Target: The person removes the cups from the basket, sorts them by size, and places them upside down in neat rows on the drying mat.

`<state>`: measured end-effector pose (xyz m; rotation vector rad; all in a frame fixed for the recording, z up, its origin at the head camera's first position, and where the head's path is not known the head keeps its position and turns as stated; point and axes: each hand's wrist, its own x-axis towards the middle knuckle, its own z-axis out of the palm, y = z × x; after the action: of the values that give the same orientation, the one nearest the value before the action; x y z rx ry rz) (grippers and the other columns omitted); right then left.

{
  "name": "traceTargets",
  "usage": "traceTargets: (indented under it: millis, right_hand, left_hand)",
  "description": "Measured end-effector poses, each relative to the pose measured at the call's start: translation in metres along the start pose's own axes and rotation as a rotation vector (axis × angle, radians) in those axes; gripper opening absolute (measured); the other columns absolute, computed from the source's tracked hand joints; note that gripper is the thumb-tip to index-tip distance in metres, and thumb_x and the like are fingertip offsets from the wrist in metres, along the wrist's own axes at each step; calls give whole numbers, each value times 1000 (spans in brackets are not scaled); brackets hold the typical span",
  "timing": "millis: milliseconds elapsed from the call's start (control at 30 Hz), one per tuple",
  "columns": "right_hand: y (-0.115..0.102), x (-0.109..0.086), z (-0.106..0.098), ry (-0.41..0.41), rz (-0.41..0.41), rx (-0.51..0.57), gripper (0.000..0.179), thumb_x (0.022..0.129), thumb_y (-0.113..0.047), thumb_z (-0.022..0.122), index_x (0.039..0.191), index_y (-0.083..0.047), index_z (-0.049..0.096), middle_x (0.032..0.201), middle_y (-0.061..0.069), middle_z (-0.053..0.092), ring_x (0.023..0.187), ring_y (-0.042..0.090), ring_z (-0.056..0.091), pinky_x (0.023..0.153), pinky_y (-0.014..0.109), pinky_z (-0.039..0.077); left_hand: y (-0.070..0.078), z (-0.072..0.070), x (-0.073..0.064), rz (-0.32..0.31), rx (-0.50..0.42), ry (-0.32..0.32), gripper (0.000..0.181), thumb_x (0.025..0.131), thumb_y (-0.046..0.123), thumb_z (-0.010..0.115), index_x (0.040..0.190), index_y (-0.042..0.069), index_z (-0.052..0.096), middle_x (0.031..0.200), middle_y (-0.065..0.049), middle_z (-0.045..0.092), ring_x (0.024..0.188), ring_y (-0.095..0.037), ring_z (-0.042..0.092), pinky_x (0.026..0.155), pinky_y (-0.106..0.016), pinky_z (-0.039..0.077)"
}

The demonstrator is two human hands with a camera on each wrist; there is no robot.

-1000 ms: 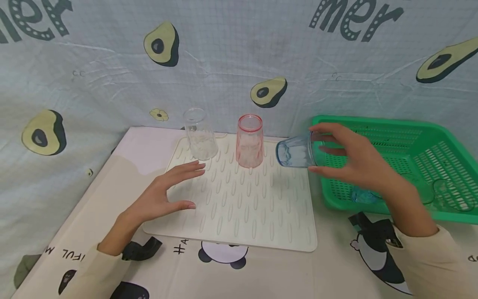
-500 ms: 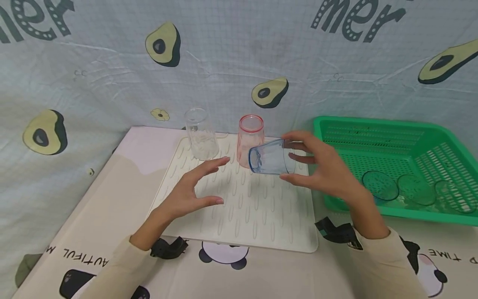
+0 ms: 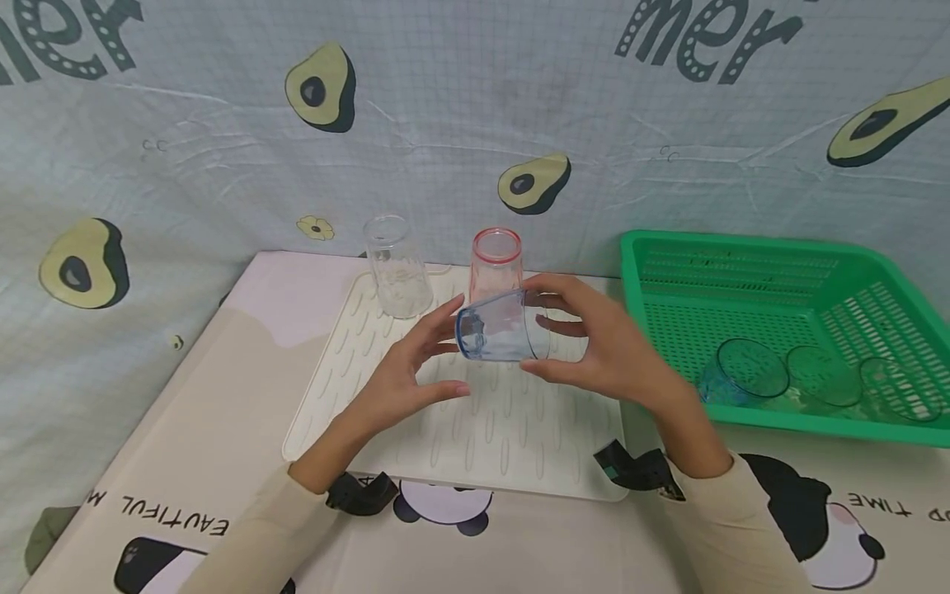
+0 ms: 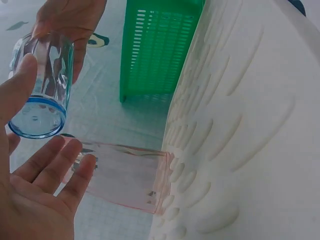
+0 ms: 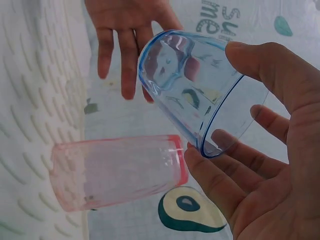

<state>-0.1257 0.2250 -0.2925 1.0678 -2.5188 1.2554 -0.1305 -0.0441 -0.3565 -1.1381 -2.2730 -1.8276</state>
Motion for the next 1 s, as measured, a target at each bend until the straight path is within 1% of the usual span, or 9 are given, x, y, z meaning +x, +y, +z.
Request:
traceTargets:
  millis: [67,133,267,367,500,600,733,867,1000]
  right_hand:
    - [0,1,3,-4,0,7,83,68,0,85,138,-7,43,132,8,50,114,25,58,85,31,52]
    - [-1,1,5,-7,-1,15,82,68,-1,86,138,-7,43,132,7,50,115,23,57,86,29,51]
    - [-2,3,8,-17,-12,42,83,68,0,85,139,-8,43,133,6,49,117,22,55,87,30,50]
    - [-3,3,8,-25,-8,46,83,69,0,85,140,-8,41,133,6,48,117,23,55,87,32,51]
    - [-3,3,9,-45,-7,50,84,71,-1,84,141,-10,39,135,6,45,117,25,54,88,35,51]
    - [-3,4,10,-63,-18,52,85,71,-1,83,142,-10,37,136,6,44,118,23,51,90,36,50]
    - [-3,3,13,-79,-21,28,83,72,-3,83,141,-10,37,137,5,43,120,19,46,95,38,47]
    - [-3,3,16,-82,-36,8,83,72,-4,83,141,-11,37,138,5,42,121,19,44,97,40,46]
    - [-2,4,21,-93,-49,-26,88,71,-4,83,142,-12,32,138,4,39,119,18,43,95,43,48]
  left_hand:
    - [0,2,0,-19,-28,20,89,81,14,78,152,25,27,138,-4,49,124,-15,48,99,-33,45]
    - [0,4,0,-40,-62,43,86,82,14,77,152,25,28,135,-5,51,121,-16,51,99,-34,46]
    - [1,7,1,-55,-159,87,77,84,5,73,149,17,34,132,-10,53,116,-21,54,98,-38,47]
    - [2,8,2,-58,-227,119,72,84,-2,70,147,12,38,128,-13,55,111,-23,58,96,-39,48]
    - [3,8,2,-63,-274,139,69,82,-3,71,144,9,41,123,-14,56,105,-24,60,91,-38,51]
    - [4,6,1,-56,-268,145,68,81,-4,72,142,8,44,124,-12,55,105,-24,59,90,-37,52]
    - [5,1,1,-32,-223,143,68,79,-5,74,140,6,46,129,-10,54,111,-23,57,93,-36,50]
    - [8,-4,3,15,-183,130,68,77,-4,76,138,3,48,127,-10,56,112,-23,58,96,-37,48]
    - [12,-8,6,66,-147,128,67,76,-6,77,137,2,49,124,-10,58,111,-23,59,97,-37,47]
